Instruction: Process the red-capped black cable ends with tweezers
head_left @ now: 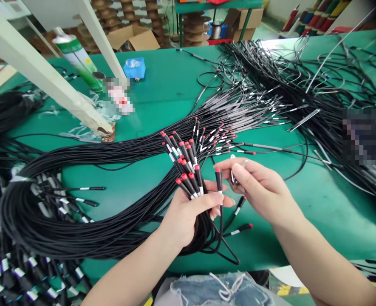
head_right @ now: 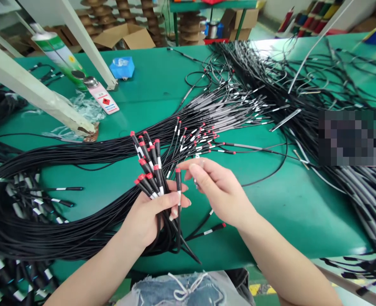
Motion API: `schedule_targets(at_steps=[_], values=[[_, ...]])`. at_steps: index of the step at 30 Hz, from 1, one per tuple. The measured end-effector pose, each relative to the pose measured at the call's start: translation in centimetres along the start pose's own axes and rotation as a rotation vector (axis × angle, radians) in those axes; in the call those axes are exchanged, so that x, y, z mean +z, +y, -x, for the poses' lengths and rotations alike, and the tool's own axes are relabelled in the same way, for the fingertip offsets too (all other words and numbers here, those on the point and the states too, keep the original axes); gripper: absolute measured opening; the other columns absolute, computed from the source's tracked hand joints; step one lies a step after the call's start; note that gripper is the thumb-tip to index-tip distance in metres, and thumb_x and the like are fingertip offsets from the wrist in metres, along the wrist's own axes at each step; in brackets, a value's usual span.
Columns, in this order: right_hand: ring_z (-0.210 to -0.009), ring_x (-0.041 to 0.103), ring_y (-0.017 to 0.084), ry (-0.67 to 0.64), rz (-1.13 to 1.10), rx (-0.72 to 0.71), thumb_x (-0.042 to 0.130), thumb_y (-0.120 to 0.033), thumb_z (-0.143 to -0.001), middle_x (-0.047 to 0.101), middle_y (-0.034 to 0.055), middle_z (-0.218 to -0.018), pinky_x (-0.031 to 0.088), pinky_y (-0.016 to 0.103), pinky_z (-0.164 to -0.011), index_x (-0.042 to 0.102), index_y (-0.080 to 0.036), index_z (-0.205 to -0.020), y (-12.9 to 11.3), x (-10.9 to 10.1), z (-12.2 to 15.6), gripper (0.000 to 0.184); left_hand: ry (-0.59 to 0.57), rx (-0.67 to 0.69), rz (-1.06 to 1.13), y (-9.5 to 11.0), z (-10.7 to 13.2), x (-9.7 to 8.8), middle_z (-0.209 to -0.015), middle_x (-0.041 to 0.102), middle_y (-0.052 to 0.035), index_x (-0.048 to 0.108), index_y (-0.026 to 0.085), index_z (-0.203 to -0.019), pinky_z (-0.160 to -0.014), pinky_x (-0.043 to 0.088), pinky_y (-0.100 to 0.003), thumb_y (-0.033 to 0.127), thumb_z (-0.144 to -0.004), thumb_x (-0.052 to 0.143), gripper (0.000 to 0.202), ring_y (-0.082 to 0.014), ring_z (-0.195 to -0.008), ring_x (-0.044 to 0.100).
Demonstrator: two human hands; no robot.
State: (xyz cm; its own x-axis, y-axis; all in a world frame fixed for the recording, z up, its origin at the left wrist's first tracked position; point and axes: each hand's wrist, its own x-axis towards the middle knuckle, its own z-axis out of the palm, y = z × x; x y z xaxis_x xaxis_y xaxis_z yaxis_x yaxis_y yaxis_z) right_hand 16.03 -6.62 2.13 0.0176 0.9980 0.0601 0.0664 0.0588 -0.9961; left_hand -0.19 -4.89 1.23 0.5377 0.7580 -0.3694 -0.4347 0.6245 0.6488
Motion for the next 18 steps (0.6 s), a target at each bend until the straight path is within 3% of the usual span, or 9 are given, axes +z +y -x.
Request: schedule_targets(at_steps=[4, 7, 10, 18], values=[[-0.07, 0.064, 0.013, 0.046, -0.126, -0.116, 0.06, -0.036, -0.095, 0.069, 0.0035, -0.103, 0.054, 0.025, -0.057, 0.047, -0.032, -0.135, 0.1, -0.3, 0.7, 0.043, -0.012, 0.009, 0.032, 0.1, 0.1, -0.2, -0.064, 0.073, -0.0062, 0.077, 0.013, -0.079, -0.048, 0.042, -0.016, 0.019, -0.069, 0.082, 0.013, -0.007, -0.049, 0.056], [-0.082, 0.071, 0.016, 0.142, -0.099, -0.229, 0.065, -0.026, -0.092, 0.068, 0.0031, -0.112, 0.062, 0.031, -0.07, 0.052, -0.032, -0.124, 0.1, 0.1, 1.6, 0.035, -0.009, 0.032, 0.024, 0.1, 0.2, -0.3, -0.065, 0.074, -0.0062, 0.077, 0.013, -0.081, -0.049, 0.043, -0.016, 0.02, -0.071, 0.081, 0.013, -0.0072, -0.05, 0.056], [-0.09, 0.072, 0.018, 0.247, 0.006, -0.358, 0.067, -0.017, -0.089, 0.07, 0.0021, -0.108, 0.063, 0.033, -0.078, 0.055, -0.031, -0.114, 0.2, 0.6, 2.7, 0.031, -0.011, 0.036, 0.0, 0.0, 0.2, -0.3, -0.064, 0.073, -0.006, 0.077, 0.013, -0.082, -0.049, 0.043, -0.016, 0.021, -0.071, 0.08, 0.014, -0.0074, -0.051, 0.057], [-0.095, 0.072, 0.02, 0.193, 0.126, -0.454, 0.066, -0.01, -0.089, 0.071, 0.0054, -0.108, 0.065, 0.033, -0.073, 0.052, -0.027, -0.116, 1.0, 1.3, 3.5, 0.035, -0.035, 0.059, -0.019, -0.1, 0.0, -0.2, -0.056, 0.068, -0.0026, 0.073, 0.014, -0.077, -0.047, 0.041, -0.018, 0.024, -0.07, 0.081, 0.015, -0.0078, -0.047, 0.053]])
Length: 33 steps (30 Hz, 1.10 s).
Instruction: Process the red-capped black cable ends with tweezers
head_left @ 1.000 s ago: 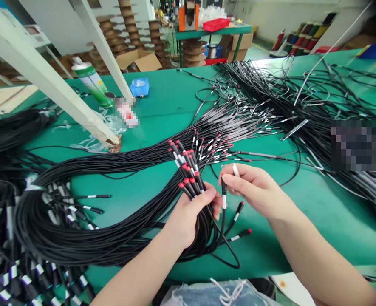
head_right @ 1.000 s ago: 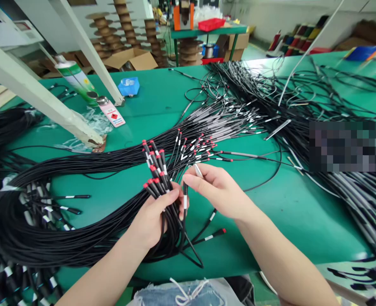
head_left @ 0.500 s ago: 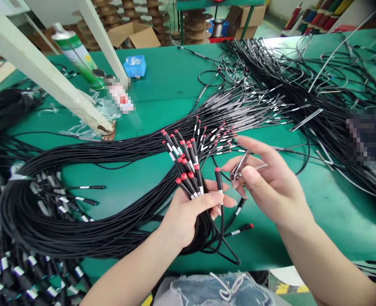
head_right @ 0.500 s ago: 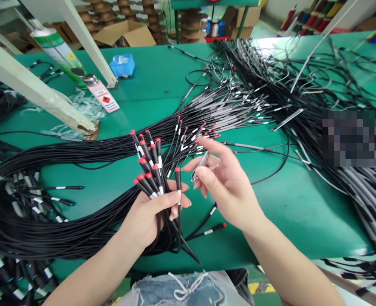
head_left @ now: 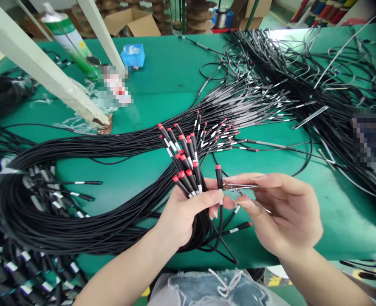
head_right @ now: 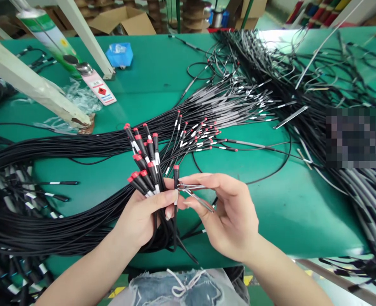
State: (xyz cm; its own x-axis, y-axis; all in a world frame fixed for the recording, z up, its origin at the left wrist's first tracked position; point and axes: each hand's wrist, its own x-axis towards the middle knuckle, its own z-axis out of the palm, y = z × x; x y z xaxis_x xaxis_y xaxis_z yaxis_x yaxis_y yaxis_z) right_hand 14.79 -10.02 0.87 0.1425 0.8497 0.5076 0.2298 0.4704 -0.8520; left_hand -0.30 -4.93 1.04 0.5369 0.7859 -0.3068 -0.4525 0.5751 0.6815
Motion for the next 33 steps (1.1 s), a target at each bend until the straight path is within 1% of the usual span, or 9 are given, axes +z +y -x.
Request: schedule_targets(at_steps=[5, 8, 13, 17, 20, 23, 25, 29, 33], values=[[-0.097, 0.071, 0.022, 0.001, -0.011, 0.038, 0.065, -0.012, -0.089, 0.071, 0.0045, -0.11, 0.066, 0.039, -0.075, 0.052, -0.032, -0.119, 0.0, 0.0, 0.2, 0.038, -0.022, 0.008, -0.043, -0.1, 0.1, -0.1, -0.062, 0.072, -0.004, 0.075, 0.015, -0.078, -0.049, 0.04, -0.02, 0.026, -0.073, 0.079, 0.013, -0.0076, -0.048, 0.051], [-0.096, 0.071, 0.02, -0.005, -0.055, 0.081, 0.066, -0.01, -0.088, 0.07, 0.0012, -0.112, 0.065, 0.038, -0.077, 0.054, -0.037, -0.12, 0.1, 0.1, 0.4, 0.043, -0.028, -0.001, -0.022, -0.2, 0.1, -0.2, -0.065, 0.073, -0.0043, 0.073, 0.015, -0.078, -0.05, 0.04, -0.02, 0.025, -0.074, 0.079, 0.013, -0.0069, -0.048, 0.052], [-0.076, 0.072, 0.018, -0.037, -0.102, 0.11, 0.065, -0.006, -0.086, 0.068, -0.0004, -0.114, 0.064, 0.037, -0.066, 0.055, -0.036, -0.117, 0.5, -0.1, 0.7, 0.044, 0.003, -0.016, 0.004, -0.4, 0.1, -0.2, -0.06, 0.07, -0.0019, 0.072, 0.015, -0.076, -0.049, 0.039, -0.019, 0.023, -0.07, 0.081, 0.014, -0.0066, -0.046, 0.052], [-0.068, 0.071, 0.016, -0.061, -0.004, 0.078, 0.062, -0.004, -0.088, 0.069, -0.0009, -0.114, 0.063, 0.036, -0.061, 0.054, -0.036, -0.116, 0.6, -0.3, 1.0, 0.044, 0.0, -0.016, -0.004, -0.4, 0.1, -0.2, -0.062, 0.072, -0.0031, 0.073, 0.014, -0.073, -0.049, 0.04, -0.018, 0.022, -0.07, 0.081, 0.011, -0.0067, -0.047, 0.053], [-0.08, 0.073, 0.018, -0.01, 0.011, 0.052, 0.063, -0.005, -0.088, 0.071, 0.0007, -0.11, 0.064, 0.033, -0.063, 0.054, -0.034, -0.116, 0.5, -0.2, 1.0, 0.041, -0.011, -0.027, -0.001, -0.4, 0.0, -0.2, -0.063, 0.072, -0.0031, 0.075, 0.015, -0.075, -0.05, 0.04, -0.017, 0.022, -0.071, 0.082, 0.011, -0.0063, -0.049, 0.055], [-0.098, 0.072, 0.021, 0.082, -0.023, 0.033, 0.063, -0.009, -0.089, 0.072, 0.0032, -0.107, 0.066, 0.036, -0.075, 0.055, -0.031, -0.116, 0.6, 0.2, 0.7, 0.036, -0.014, -0.057, 0.022, -0.3, 0.0, -0.2, -0.064, 0.072, -0.0033, 0.077, 0.016, -0.081, -0.051, 0.04, -0.016, 0.026, -0.07, 0.084, 0.016, -0.0067, -0.052, 0.056], [-0.1, 0.072, 0.021, 0.104, -0.039, -0.012, 0.064, -0.008, -0.089, 0.071, 0.0043, -0.107, 0.066, 0.038, -0.079, 0.054, -0.029, -0.118, 0.7, 0.4, 0.5, 0.037, 0.002, -0.071, 0.039, -0.2, 0.1, -0.1, -0.061, 0.07, -0.0023, 0.078, 0.017, -0.082, -0.05, 0.039, -0.016, 0.027, -0.066, 0.087, 0.02, -0.0072, -0.053, 0.057], [-0.099, 0.072, 0.019, 0.06, -0.045, -0.125, 0.065, 0.001, -0.084, 0.072, 0.0061, -0.109, 0.066, 0.031, -0.079, 0.054, -0.024, -0.12, 0.9, 0.6, 0.3, 0.045, 0.015, -0.075, 0.019, -0.3, 0.1, -0.1, -0.062, 0.068, -0.0018, 0.077, 0.016, -0.081, -0.053, 0.04, -0.018, 0.029, -0.065, 0.088, 0.023, -0.0081, -0.056, 0.057], [-0.1, 0.072, 0.014, 0.014, -0.054, -0.123, 0.064, 0.01, -0.078, 0.072, 0.0048, -0.111, 0.064, 0.022, -0.082, 0.054, -0.024, -0.12, 0.8, 0.7, 0.4, 0.055, 0.029, -0.059, 0.031, -0.4, 0.1, -0.1, -0.059, 0.067, 0.0003, 0.076, 0.017, -0.077, -0.052, 0.04, -0.018, 0.027, -0.065, 0.088, 0.019, -0.0065, -0.051, 0.054]])
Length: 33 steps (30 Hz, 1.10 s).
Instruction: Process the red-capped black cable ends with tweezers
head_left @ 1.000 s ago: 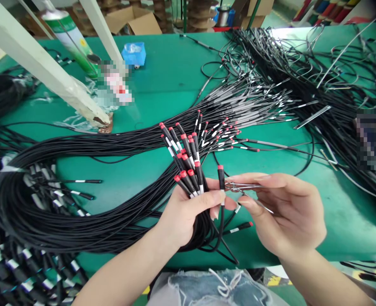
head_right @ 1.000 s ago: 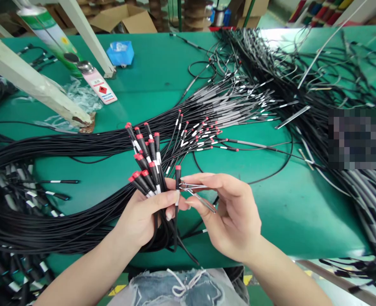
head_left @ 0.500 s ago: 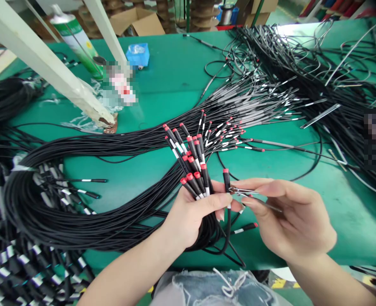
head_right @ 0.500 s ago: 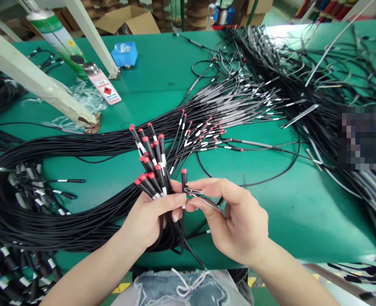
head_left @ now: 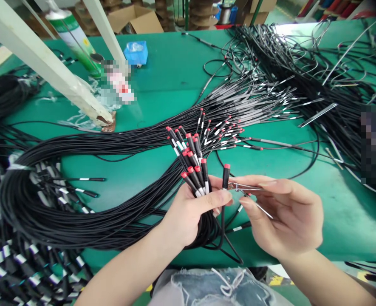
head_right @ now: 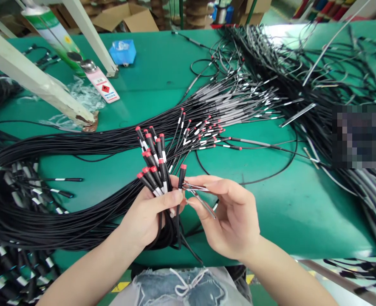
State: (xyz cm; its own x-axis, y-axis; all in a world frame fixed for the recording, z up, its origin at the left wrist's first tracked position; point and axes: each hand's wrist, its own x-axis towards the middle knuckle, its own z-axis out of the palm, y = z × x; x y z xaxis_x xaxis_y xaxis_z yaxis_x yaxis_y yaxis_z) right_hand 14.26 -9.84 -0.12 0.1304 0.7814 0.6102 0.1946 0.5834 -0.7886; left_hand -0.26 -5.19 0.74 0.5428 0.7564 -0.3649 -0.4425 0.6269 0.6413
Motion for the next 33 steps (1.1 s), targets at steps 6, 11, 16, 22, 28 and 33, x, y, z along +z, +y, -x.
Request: schedule_targets(at_steps=[6, 11, 16, 22, 28, 33], values=[[-0.098, 0.072, 0.014, -0.01, 0.0, 0.032, 0.066, 0.01, -0.075, 0.073, 0.0046, -0.108, 0.062, 0.02, -0.084, 0.057, -0.024, -0.114, -0.2, -0.1, -0.1, 0.053, -0.014, 0.012, 0.02, 0.1, 0.0, 0.2, -0.056, 0.065, 0.0025, 0.075, 0.019, -0.073, -0.05, 0.04, -0.017, 0.025, -0.062, 0.089, 0.019, -0.0054, -0.048, 0.052], [-0.096, 0.072, 0.013, -0.027, 0.013, 0.053, 0.065, 0.009, -0.076, 0.073, 0.0045, -0.105, 0.061, 0.019, -0.082, 0.056, -0.024, -0.11, -0.1, 0.0, -0.1, 0.048, 0.02, 0.009, 0.021, 0.0, 0.0, 0.3, -0.052, 0.062, 0.0032, 0.072, 0.017, -0.071, -0.049, 0.039, -0.018, 0.024, -0.059, 0.09, 0.022, -0.0073, -0.048, 0.053], [-0.096, 0.073, 0.018, -0.036, 0.047, 0.036, 0.066, 0.006, -0.078, 0.072, 0.0064, -0.105, 0.063, 0.027, -0.083, 0.054, -0.023, -0.11, 0.0, 0.1, 0.0, 0.045, 0.025, 0.017, 0.056, 0.0, -0.1, 0.4, -0.053, 0.063, 0.0037, 0.071, 0.018, -0.068, -0.046, 0.038, -0.016, 0.022, -0.06, 0.089, 0.02, -0.0052, -0.045, 0.051], [-0.094, 0.074, 0.015, -0.025, 0.124, -0.012, 0.065, 0.007, -0.079, 0.074, 0.0068, -0.104, 0.063, 0.019, -0.08, 0.054, -0.022, -0.106, -0.2, -0.1, 0.0, 0.04, 0.047, 0.019, 0.015, -0.1, 0.0, 0.3, -0.052, 0.063, 0.0042, 0.071, 0.018, -0.067, -0.047, 0.039, -0.017, 0.023, -0.058, 0.091, 0.022, -0.0054, -0.044, 0.051], [-0.092, 0.073, 0.019, 0.037, 0.067, -0.028, 0.065, 0.001, -0.084, 0.072, 0.0081, -0.103, 0.066, 0.029, -0.073, 0.055, -0.022, -0.115, -0.2, -0.5, 0.3, 0.04, 0.011, 0.01, -0.058, -0.1, 0.2, 0.2, -0.058, 0.068, 0.0007, 0.074, 0.018, -0.07, -0.049, 0.038, -0.019, 0.027, -0.058, 0.091, 0.023, -0.0065, -0.047, 0.052], [-0.086, 0.067, 0.018, 0.094, 0.008, 0.222, 0.062, -0.018, -0.093, 0.068, 0.0034, -0.093, 0.059, 0.033, -0.071, 0.054, -0.029, -0.128, 0.2, -1.2, -0.8, 0.038, 0.003, -0.027, -0.084, -0.2, 0.2, 0.2, -0.065, 0.07, -0.0012, 0.073, 0.018, -0.07, -0.051, 0.039, -0.021, 0.028, -0.057, 0.091, 0.024, -0.009, -0.051, 0.057]])
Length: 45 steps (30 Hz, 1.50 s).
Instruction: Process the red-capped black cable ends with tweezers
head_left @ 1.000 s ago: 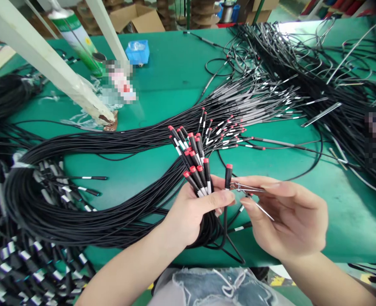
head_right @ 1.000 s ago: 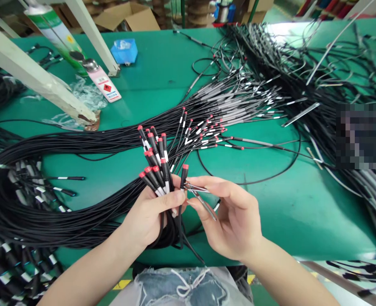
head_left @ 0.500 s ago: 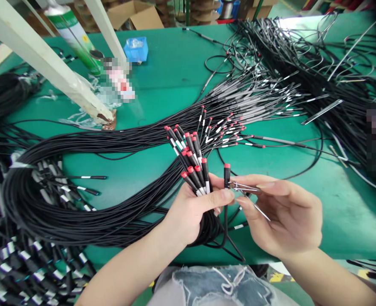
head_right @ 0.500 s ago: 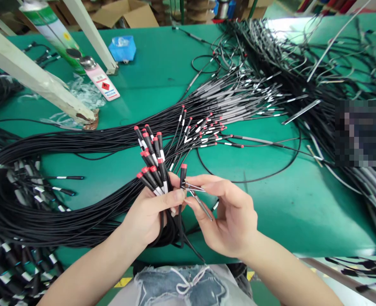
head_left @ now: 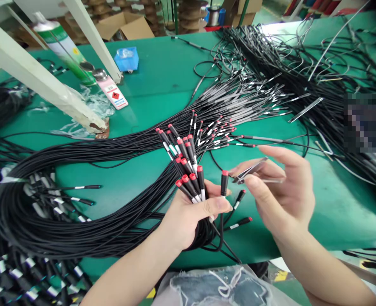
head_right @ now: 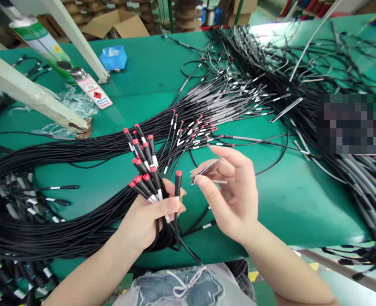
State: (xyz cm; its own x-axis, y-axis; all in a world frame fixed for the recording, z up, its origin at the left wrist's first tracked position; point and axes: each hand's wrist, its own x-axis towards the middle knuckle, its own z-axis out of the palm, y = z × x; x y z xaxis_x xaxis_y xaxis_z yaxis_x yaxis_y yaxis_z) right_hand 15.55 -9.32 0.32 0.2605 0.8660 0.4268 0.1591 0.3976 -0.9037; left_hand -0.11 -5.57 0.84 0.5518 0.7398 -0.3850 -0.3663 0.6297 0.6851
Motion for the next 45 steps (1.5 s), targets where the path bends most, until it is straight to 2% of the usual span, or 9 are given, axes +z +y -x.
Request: schedule_targets(at_steps=[5, 11, 17, 21, 26, 33, 38, 42, 45], values=[[-0.07, 0.057, 0.013, -0.306, -0.085, 0.256, 0.056, -0.037, -0.097, 0.062, 0.0014, -0.081, 0.049, 0.027, -0.062, 0.069, -0.024, -0.094, -0.1, -0.8, -1.3, 0.019, -0.036, -0.035, -0.052, -0.3, 0.0, 0.1, -0.058, 0.065, 0.0005, 0.07, 0.016, -0.068, -0.05, 0.038, -0.02, 0.027, -0.058, 0.091, 0.026, -0.0074, -0.048, 0.052], [-0.053, 0.044, 0.014, -0.475, -0.383, 0.068, 0.048, -0.046, -0.098, 0.041, -0.0009, -0.047, 0.038, 0.03, -0.051, 0.054, -0.019, -0.059, -0.5, -3.0, -2.9, 0.048, -0.113, -0.046, 0.109, -0.1, 0.0, 0.0, -0.07, 0.064, -0.002, 0.075, 0.015, -0.081, -0.058, 0.045, -0.021, 0.023, -0.067, 0.08, 0.017, -0.011, -0.062, 0.058], [-0.061, 0.048, 0.015, -0.302, -0.049, 0.15, 0.056, -0.034, -0.096, 0.051, -0.0004, -0.062, 0.041, 0.031, -0.06, 0.062, -0.021, -0.069, -0.2, -4.1, -2.9, 0.03, -0.083, -0.059, 0.021, -0.1, 0.0, 0.2, -0.066, 0.068, -0.0031, 0.075, 0.015, -0.081, -0.06, 0.047, -0.023, 0.025, -0.069, 0.083, 0.018, -0.0127, -0.059, 0.062], [-0.061, 0.047, 0.012, -0.521, 0.146, 0.24, 0.058, -0.041, -0.095, 0.051, -0.0014, -0.064, 0.04, 0.025, -0.056, 0.061, -0.019, -0.073, -1.2, -3.4, -2.7, 0.031, -0.054, -0.005, -0.035, -0.2, -0.1, 0.2, -0.064, 0.066, -0.0015, 0.073, 0.014, -0.076, -0.06, 0.046, -0.023, 0.024, -0.069, 0.084, 0.016, -0.0114, -0.057, 0.058], [-0.061, 0.048, 0.008, -0.739, 0.209, 0.09, 0.063, -0.028, -0.093, 0.051, -0.0033, -0.065, 0.039, 0.02, -0.054, 0.056, -0.018, -0.07, -1.8, -2.1, -2.1, 0.026, 0.033, 0.085, -0.021, -0.3, -0.3, 0.1, -0.068, 0.063, 0.0017, 0.072, 0.015, -0.073, -0.055, 0.042, -0.021, 0.019, -0.067, 0.085, 0.015, -0.0077, -0.056, 0.053], [-0.058, 0.044, 0.009, -0.7, 0.343, -0.016, 0.058, -0.022, -0.095, 0.045, -0.0036, -0.061, 0.037, 0.021, -0.052, 0.043, -0.019, -0.065, -1.8, -1.2, -1.2, 0.034, 0.098, 0.091, 0.092, 0.0, -0.5, 0.2, -0.071, 0.071, -0.0037, 0.076, 0.015, -0.082, -0.049, 0.039, -0.019, 0.023, -0.071, 0.083, 0.016, -0.007, -0.052, 0.052], [-0.06, 0.051, 0.01, -0.671, 0.323, 0.005, 0.053, -0.028, -0.098, 0.053, -0.0012, -0.067, 0.043, 0.021, -0.053, 0.057, -0.019, -0.076, -2.0, -1.6, -1.4, 0.025, 0.086, 0.06, 0.088, 0.3, -0.3, 0.2, -0.066, 0.071, -0.0032, 0.076, 0.015, -0.082, -0.046, 0.036, -0.018, 0.024, -0.068, 0.084, 0.018, -0.0072, -0.05, 0.051], [-0.066, 0.062, 0.012, -0.313, 0.144, 0.058, 0.054, -0.022, -0.097, 0.067, 0.0014, -0.088, 0.052, 0.023, -0.053, 0.059, -0.027, -0.125, -1.6, -1.7, -1.2, 0.028, 0.07, 0.067, 0.081, 0.2, -0.2, 0.3, -0.065, 0.071, -0.0046, 0.076, 0.014, -0.082, -0.046, 0.035, -0.019, 0.023, -0.07, 0.082, 0.017, -0.0072, -0.048, 0.049], [-0.079, 0.07, 0.017, -0.114, -0.032, 0.028, 0.062, -0.014, -0.091, 0.07, 0.0047, -0.109, 0.062, 0.029, -0.063, 0.052, -0.029, -0.134, -1.2, -1.2, -0.6, 0.046, 0.06, 0.062, 0.073, 0.2, -0.2, 0.3, -0.064, 0.07, -0.0051, 0.075, 0.013, -0.08, -0.046, 0.036, -0.02, 0.023, -0.069, 0.082, 0.017, -0.0072, -0.048, 0.049]])
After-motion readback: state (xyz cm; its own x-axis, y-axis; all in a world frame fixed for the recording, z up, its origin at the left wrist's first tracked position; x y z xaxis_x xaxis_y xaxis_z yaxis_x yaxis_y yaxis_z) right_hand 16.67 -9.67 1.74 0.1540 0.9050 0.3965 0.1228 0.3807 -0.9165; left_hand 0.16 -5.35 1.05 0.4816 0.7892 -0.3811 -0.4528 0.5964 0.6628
